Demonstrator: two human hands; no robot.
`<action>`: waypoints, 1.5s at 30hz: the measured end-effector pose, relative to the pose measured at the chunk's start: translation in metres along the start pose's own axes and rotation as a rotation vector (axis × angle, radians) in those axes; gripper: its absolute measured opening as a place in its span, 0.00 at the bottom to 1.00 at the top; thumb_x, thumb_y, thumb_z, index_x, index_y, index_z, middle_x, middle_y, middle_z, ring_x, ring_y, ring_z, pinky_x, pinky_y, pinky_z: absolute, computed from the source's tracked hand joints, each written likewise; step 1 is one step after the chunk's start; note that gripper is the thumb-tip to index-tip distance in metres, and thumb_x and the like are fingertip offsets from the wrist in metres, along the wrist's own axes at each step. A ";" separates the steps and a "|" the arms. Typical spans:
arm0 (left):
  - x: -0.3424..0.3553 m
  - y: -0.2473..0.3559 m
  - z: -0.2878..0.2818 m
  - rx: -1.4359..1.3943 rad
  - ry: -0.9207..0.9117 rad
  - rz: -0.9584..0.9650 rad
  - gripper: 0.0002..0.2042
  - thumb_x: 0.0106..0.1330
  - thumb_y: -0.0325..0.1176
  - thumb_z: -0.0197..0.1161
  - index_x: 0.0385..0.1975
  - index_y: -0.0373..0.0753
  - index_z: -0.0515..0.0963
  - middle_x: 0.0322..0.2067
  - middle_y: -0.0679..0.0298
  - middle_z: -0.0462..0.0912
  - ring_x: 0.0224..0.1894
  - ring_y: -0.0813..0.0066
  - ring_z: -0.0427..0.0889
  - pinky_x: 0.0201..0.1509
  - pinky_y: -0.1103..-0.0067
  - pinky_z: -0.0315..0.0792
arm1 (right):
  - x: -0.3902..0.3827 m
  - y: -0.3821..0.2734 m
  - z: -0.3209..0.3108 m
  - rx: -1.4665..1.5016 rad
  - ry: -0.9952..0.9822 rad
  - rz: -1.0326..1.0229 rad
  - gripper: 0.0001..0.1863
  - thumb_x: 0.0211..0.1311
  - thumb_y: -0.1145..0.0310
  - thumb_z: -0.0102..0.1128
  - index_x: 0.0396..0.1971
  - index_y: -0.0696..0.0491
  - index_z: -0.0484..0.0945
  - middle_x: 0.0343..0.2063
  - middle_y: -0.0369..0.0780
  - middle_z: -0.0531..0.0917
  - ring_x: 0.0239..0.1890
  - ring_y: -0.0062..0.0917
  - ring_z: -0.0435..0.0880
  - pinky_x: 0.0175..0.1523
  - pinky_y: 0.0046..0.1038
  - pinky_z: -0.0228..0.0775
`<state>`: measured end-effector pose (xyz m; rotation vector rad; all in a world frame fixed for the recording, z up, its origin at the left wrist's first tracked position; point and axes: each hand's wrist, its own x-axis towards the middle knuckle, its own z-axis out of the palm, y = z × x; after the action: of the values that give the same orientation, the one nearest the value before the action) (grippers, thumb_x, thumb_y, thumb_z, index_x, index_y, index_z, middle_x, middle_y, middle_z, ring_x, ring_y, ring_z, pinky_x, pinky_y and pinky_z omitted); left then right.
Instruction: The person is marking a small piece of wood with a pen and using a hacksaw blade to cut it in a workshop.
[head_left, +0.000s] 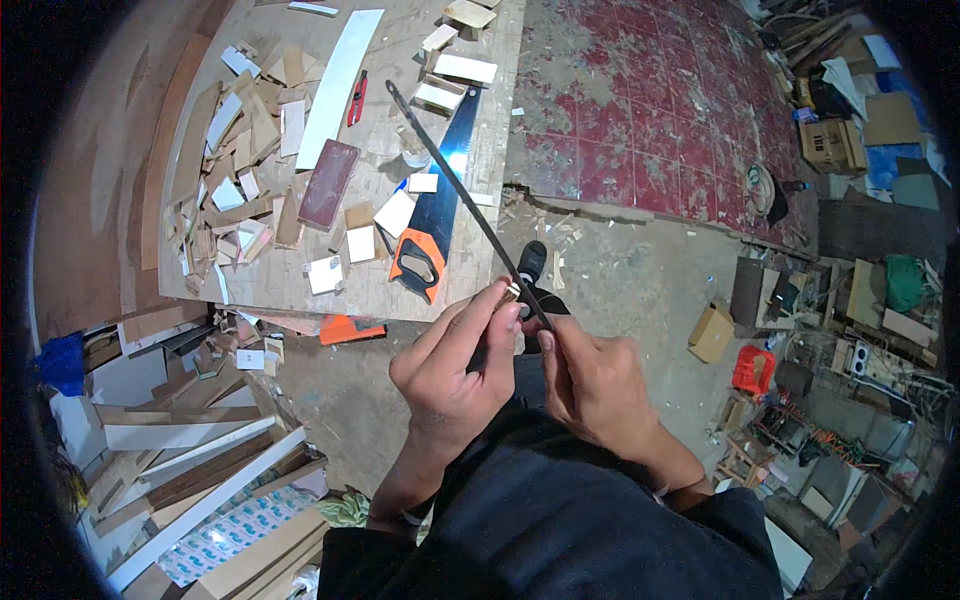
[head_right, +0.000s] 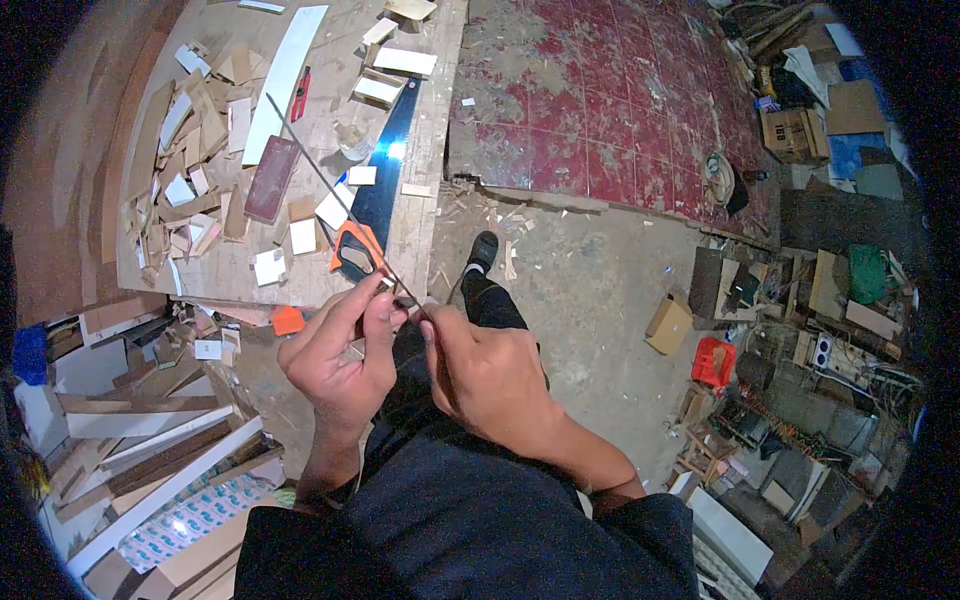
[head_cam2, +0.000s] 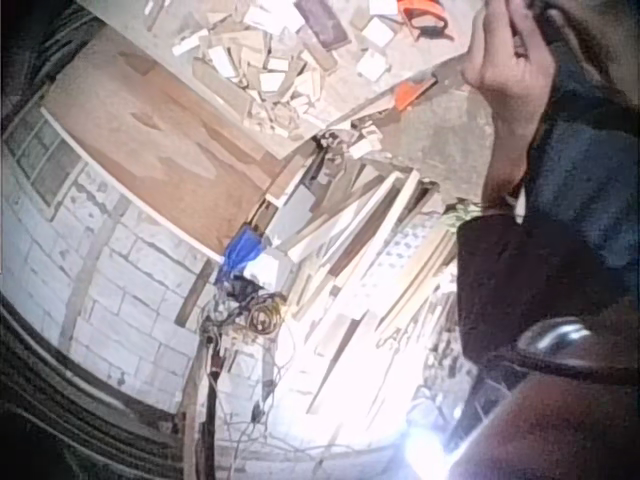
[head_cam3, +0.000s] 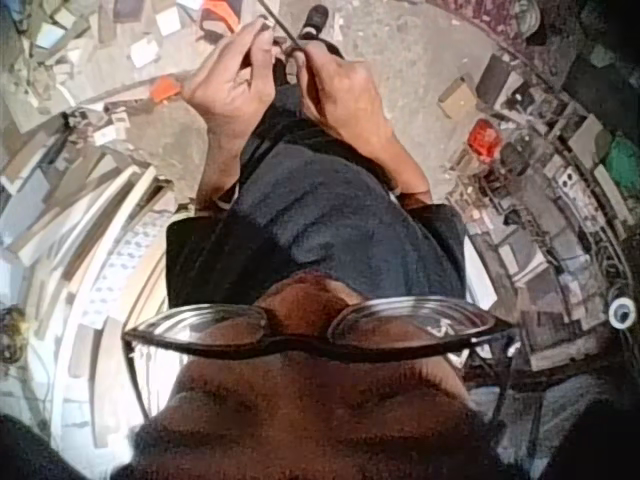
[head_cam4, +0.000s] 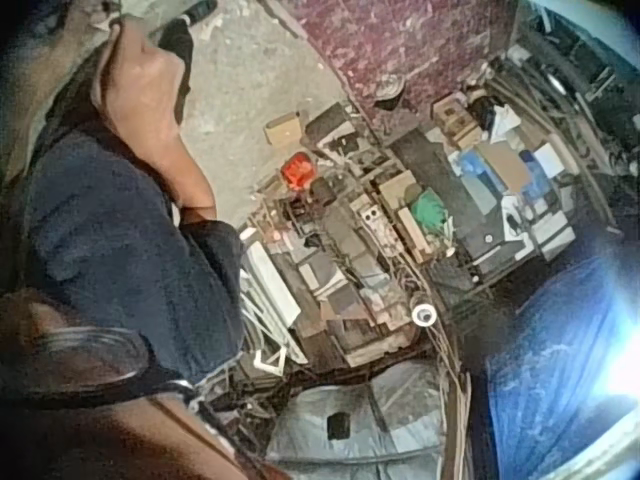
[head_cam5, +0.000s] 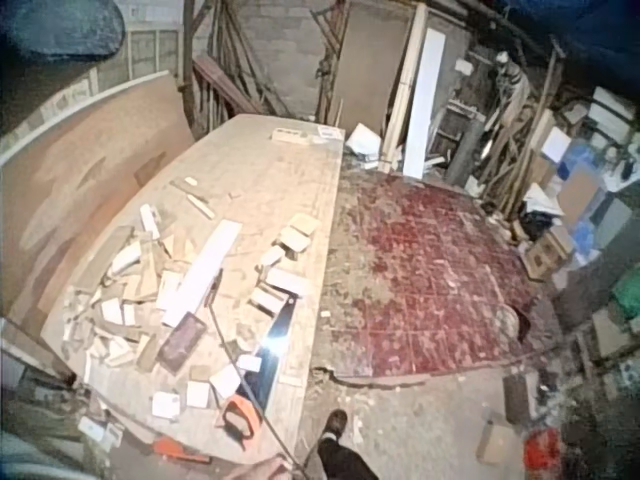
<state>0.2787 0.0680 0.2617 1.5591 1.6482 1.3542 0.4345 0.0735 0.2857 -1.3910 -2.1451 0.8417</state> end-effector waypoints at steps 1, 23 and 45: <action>0.001 0.000 0.001 -0.001 0.004 -0.007 0.09 0.60 0.21 0.69 0.41 0.29 0.84 0.31 0.55 0.88 0.32 0.72 0.89 0.34 0.80 0.80 | 0.001 0.000 0.000 -0.024 -0.021 0.006 0.06 0.64 0.75 0.60 0.39 0.56 0.74 0.17 0.45 0.78 0.16 0.39 0.80 0.21 0.38 0.69; 0.022 0.010 0.012 0.226 0.070 0.081 0.07 0.60 0.23 0.70 0.37 0.31 0.86 0.27 0.58 0.87 0.28 0.71 0.88 0.30 0.81 0.78 | 0.023 0.005 -0.004 -0.196 -0.147 0.120 0.07 0.64 0.73 0.57 0.35 0.56 0.69 0.15 0.50 0.78 0.19 0.47 0.80 0.25 0.45 0.71; 0.013 0.024 -0.004 -0.431 0.027 -0.186 0.07 0.65 0.22 0.66 0.38 0.23 0.83 0.27 0.52 0.87 0.24 0.78 0.82 0.28 0.83 0.76 | 0.041 -0.001 -0.037 0.406 0.207 -0.133 0.09 0.53 0.80 0.71 0.35 0.62 0.84 0.16 0.33 0.80 0.17 0.09 0.75 0.23 0.16 0.62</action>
<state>0.2834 0.0753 0.2881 1.1155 1.3608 1.5104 0.4419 0.1204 0.3141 -1.0657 -1.7668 0.9684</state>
